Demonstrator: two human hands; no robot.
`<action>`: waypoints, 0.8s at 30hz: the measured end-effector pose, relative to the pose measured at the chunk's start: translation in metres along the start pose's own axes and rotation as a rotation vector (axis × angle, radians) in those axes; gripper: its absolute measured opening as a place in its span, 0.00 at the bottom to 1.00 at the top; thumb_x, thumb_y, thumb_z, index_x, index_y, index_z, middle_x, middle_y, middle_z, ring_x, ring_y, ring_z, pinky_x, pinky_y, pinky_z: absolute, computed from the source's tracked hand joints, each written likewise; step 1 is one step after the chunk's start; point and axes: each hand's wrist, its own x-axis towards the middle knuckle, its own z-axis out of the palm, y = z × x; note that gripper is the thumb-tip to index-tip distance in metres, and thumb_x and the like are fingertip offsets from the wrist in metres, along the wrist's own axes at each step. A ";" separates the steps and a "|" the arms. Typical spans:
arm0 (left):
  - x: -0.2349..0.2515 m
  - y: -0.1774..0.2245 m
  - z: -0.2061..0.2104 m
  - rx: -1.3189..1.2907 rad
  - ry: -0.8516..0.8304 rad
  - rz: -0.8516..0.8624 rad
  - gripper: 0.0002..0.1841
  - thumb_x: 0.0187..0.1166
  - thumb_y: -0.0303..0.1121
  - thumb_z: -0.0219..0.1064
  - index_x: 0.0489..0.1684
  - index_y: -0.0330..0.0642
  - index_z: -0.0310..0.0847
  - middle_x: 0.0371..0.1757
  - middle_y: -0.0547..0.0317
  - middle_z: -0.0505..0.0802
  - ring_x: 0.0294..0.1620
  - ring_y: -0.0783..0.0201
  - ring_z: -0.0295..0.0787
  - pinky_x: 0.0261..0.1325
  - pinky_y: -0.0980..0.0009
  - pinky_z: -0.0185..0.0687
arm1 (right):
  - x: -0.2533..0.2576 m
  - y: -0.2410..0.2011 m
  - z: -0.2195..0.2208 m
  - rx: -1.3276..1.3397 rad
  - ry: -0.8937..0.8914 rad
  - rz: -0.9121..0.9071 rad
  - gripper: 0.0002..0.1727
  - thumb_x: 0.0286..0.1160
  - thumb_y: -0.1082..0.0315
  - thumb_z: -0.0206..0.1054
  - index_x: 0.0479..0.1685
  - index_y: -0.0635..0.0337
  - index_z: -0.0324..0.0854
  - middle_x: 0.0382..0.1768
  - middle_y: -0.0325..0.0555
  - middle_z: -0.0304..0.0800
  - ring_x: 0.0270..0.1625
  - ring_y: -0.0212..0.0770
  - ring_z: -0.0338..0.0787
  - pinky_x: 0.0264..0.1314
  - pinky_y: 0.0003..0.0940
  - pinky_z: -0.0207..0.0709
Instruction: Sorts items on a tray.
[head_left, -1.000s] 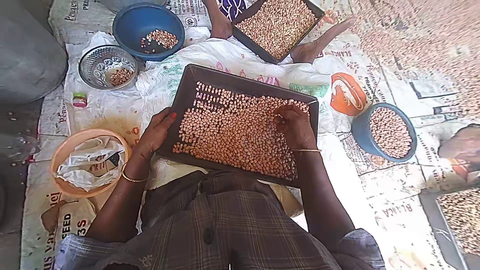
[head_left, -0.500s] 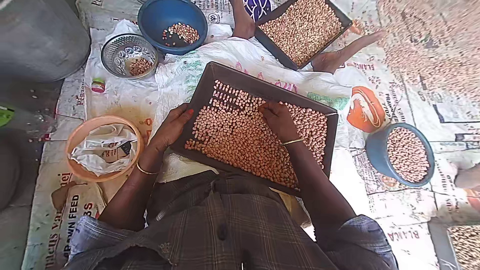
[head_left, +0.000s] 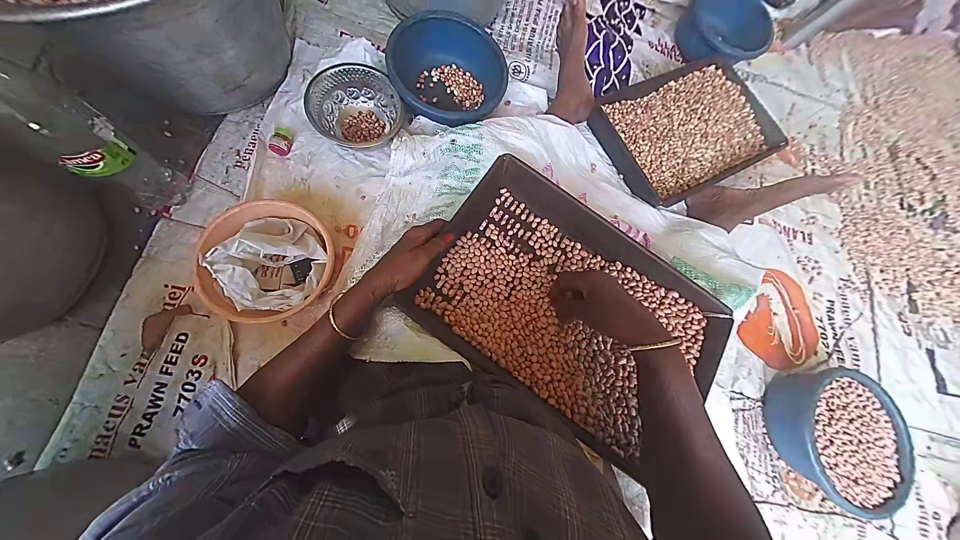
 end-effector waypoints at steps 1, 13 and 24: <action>-0.001 0.000 0.000 -0.003 0.000 -0.001 0.18 0.95 0.39 0.48 0.65 0.40 0.81 0.51 0.56 0.90 0.51 0.69 0.87 0.61 0.63 0.81 | 0.005 -0.010 -0.008 -0.021 -0.043 -0.014 0.07 0.80 0.75 0.66 0.48 0.71 0.86 0.40 0.56 0.90 0.39 0.44 0.90 0.51 0.44 0.85; -0.001 0.010 -0.005 0.047 0.012 -0.089 0.22 0.94 0.43 0.50 0.73 0.39 0.78 0.64 0.48 0.88 0.63 0.62 0.84 0.71 0.58 0.76 | 0.040 -0.074 -0.097 0.028 1.047 -0.406 0.16 0.88 0.68 0.59 0.65 0.70 0.79 0.54 0.64 0.90 0.49 0.52 0.94 0.56 0.50 0.86; -0.016 0.202 0.018 -0.152 0.167 1.083 0.21 0.88 0.37 0.61 0.70 0.29 0.75 0.73 0.47 0.84 0.67 0.60 0.87 0.65 0.67 0.87 | -0.063 0.105 0.042 0.155 1.270 0.017 0.13 0.81 0.71 0.63 0.52 0.74 0.87 0.44 0.63 0.94 0.42 0.51 0.95 0.49 0.48 0.89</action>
